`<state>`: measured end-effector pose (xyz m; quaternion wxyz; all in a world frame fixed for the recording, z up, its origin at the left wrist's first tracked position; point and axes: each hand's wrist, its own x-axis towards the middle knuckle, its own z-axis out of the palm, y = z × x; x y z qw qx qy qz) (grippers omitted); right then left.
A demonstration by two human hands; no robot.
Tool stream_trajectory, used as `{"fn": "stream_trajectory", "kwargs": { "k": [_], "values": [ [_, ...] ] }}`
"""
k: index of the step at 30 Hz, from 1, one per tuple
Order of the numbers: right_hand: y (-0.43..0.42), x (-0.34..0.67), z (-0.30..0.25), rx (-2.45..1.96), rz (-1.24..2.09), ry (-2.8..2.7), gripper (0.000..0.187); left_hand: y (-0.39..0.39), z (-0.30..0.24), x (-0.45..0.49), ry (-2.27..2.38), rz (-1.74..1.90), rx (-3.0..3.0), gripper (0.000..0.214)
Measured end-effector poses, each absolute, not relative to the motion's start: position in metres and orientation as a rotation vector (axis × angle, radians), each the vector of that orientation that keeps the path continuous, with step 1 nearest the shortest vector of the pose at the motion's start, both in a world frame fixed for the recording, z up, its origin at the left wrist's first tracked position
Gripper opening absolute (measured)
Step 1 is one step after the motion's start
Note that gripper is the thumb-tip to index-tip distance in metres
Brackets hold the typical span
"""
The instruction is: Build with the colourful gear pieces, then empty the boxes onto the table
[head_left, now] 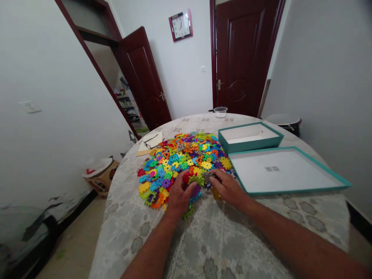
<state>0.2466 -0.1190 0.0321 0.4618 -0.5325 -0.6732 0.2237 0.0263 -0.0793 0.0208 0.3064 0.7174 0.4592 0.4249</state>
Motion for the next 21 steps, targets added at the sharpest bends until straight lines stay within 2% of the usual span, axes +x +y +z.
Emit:
{"fn": "stream_trajectory", "kwargs": {
  "k": [6,15,21],
  "values": [
    [-0.122,0.242,0.035,-1.260,0.592,-1.660,0.028,-0.090,0.030,0.033,1.260,0.984,2.063,0.051],
    [-0.127,0.240,0.036,-1.173,0.683,-1.838,0.034,-0.090,0.025,0.033,1.024,0.905,2.232,0.035],
    [-0.127,0.237,0.029,-1.182,0.629,-1.933,0.041,-0.094,0.022,0.031,1.018,0.899,2.182,0.039]
  ]
}}
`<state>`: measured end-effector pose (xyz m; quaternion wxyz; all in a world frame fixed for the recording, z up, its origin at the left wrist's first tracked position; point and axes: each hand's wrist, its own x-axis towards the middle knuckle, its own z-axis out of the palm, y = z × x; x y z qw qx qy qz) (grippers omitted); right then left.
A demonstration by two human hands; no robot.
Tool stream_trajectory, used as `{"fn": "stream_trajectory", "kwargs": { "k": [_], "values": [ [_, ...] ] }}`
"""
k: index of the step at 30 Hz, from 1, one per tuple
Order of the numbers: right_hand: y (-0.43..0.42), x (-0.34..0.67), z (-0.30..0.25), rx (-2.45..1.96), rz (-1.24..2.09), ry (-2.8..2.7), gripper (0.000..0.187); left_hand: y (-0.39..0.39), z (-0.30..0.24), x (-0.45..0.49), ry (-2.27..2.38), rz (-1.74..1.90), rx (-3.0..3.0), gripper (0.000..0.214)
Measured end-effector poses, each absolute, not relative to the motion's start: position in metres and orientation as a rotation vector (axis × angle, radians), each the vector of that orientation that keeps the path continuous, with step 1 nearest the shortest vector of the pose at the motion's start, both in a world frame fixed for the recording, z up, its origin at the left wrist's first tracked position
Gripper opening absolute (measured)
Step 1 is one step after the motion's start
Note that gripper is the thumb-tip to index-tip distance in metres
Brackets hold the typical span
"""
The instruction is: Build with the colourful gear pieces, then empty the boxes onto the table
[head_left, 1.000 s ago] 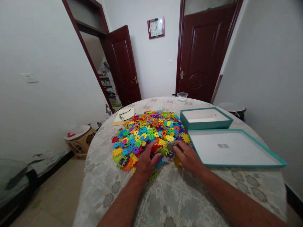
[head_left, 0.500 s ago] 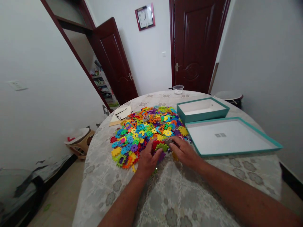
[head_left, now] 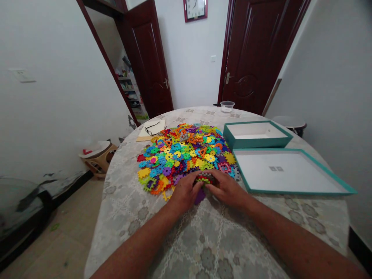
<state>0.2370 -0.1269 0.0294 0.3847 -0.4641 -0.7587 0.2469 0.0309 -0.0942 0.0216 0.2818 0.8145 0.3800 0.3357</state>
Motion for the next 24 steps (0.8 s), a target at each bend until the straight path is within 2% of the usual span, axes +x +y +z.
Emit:
{"fn": "stream_trajectory", "kwargs": {
  "k": [5,10,13,17,20,24],
  "values": [
    [-0.123,0.244,0.025,-1.402,0.535,-1.715,0.044,-0.097,0.017,0.028,1.084,0.912,2.164,0.047],
    [-0.116,0.262,0.025,-1.450,0.571,-1.668,0.046,-0.103,0.017,0.020,0.885,0.745,2.352,0.062],
    [-0.115,0.267,0.026,-1.389,0.691,-1.676,0.047,-0.104,0.018,0.018,0.867,0.744,2.368,0.053],
    [-0.121,0.266,0.031,-1.230,0.917,-1.718,0.046,-0.103,0.026,0.020,1.065,0.935,2.154,0.047],
    [-0.128,0.261,0.037,-1.202,0.855,-1.932,0.042,-0.106,0.032,0.024,1.122,1.052,1.969,0.042],
    [-0.135,0.252,0.041,-1.087,0.654,-2.177,0.047,-0.111,0.032,0.030,1.119,1.070,1.827,0.026]
  ]
}}
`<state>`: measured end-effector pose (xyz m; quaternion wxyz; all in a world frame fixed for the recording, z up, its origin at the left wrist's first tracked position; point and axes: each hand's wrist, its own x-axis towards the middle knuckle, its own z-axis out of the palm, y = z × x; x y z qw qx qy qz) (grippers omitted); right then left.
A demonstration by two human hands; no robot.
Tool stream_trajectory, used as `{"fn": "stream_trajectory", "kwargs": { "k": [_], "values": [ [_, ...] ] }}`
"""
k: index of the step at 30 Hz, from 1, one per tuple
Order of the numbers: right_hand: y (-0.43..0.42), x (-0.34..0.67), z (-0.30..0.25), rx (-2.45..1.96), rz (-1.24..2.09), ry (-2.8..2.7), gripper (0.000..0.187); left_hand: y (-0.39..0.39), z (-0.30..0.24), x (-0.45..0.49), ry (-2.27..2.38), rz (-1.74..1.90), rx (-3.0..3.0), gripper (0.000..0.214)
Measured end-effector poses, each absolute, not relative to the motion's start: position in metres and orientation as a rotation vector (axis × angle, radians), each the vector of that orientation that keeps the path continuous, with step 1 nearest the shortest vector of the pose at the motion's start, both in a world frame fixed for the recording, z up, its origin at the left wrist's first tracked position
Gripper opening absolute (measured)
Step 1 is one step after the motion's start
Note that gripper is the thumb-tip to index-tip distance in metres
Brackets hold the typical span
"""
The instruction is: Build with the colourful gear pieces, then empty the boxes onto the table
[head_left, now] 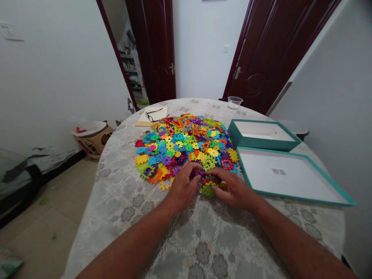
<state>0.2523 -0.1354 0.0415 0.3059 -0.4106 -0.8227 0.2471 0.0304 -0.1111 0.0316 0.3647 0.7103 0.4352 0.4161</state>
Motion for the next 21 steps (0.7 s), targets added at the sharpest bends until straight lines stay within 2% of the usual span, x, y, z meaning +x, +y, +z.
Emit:
{"fn": "stream_trajectory", "kwargs": {
  "k": [4,8,12,17,21],
  "values": [
    [-0.137,0.249,0.043,-1.036,0.460,-2.233,0.047,-0.113,0.030,0.033,1.036,0.984,1.678,0.017],
    [-0.137,0.250,0.042,-1.027,0.483,-2.332,0.049,-0.115,0.033,0.028,1.041,0.856,1.677,0.018],
    [-0.137,0.249,0.039,-1.061,0.444,-2.431,0.046,-0.122,0.039,0.020,1.102,0.738,1.846,0.028],
    [-0.140,0.243,0.029,-1.092,0.310,-2.410,0.061,-0.132,0.044,0.018,1.190,0.641,2.083,0.045],
    [-0.142,0.236,0.024,-1.070,0.328,-2.394,0.067,-0.133,0.043,0.021,1.172,0.595,2.030,0.047]
  ]
}}
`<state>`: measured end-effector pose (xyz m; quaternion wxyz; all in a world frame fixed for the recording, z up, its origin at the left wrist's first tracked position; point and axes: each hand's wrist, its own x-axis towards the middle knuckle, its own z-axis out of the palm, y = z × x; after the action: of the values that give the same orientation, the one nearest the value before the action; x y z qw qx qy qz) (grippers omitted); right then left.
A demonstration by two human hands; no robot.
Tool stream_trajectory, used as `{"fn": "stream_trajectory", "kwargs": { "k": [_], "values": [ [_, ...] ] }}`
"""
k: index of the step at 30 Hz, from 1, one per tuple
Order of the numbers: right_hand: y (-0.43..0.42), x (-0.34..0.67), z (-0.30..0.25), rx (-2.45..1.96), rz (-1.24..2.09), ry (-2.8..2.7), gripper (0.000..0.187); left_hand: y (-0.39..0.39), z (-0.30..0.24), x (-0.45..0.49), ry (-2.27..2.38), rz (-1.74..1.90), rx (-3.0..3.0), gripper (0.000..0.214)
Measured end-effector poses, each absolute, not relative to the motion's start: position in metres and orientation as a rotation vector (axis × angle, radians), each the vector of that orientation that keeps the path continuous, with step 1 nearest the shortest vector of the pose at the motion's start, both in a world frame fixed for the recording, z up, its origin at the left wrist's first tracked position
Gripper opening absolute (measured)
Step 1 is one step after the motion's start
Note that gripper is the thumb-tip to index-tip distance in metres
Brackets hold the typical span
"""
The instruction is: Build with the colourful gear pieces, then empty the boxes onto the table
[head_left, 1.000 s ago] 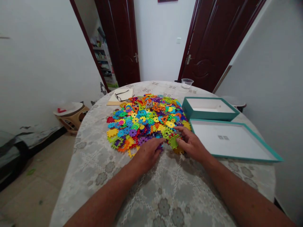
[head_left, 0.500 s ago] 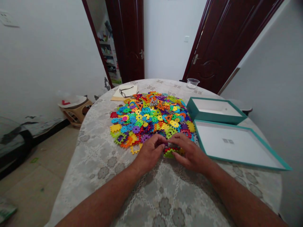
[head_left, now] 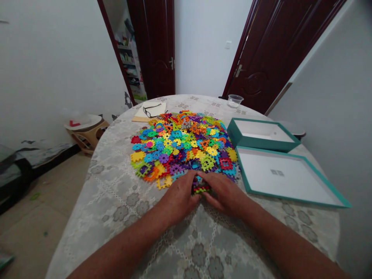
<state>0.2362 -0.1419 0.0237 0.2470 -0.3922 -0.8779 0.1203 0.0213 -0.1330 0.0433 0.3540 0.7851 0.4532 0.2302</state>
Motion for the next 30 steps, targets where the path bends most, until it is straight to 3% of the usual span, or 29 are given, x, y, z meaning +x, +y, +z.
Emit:
{"fn": "stream_trajectory", "kwargs": {
  "k": [3,7,11,13,22,30],
  "values": [
    [-0.142,0.238,0.028,-1.072,0.404,-2.377,0.067,-0.131,0.043,0.019,1.098,0.595,1.999,0.053],
    [-0.140,0.254,0.044,-1.111,0.498,-2.345,0.048,-0.122,0.049,0.006,1.139,0.644,2.068,0.063],
    [-0.138,0.265,0.055,-1.162,0.597,-2.388,0.036,-0.109,0.052,-0.005,1.255,0.584,2.180,0.033],
    [-0.138,0.264,0.054,-1.192,0.610,-2.439,0.037,-0.107,0.049,-0.006,1.281,0.520,2.268,0.024],
    [-0.140,0.255,0.046,-1.274,0.589,-2.525,0.036,-0.112,0.037,0.007,1.305,0.426,2.641,0.021],
    [-0.142,0.257,0.051,-1.259,0.594,-2.452,0.040,-0.098,0.048,-0.016,1.391,0.426,2.607,0.035]
  ]
}}
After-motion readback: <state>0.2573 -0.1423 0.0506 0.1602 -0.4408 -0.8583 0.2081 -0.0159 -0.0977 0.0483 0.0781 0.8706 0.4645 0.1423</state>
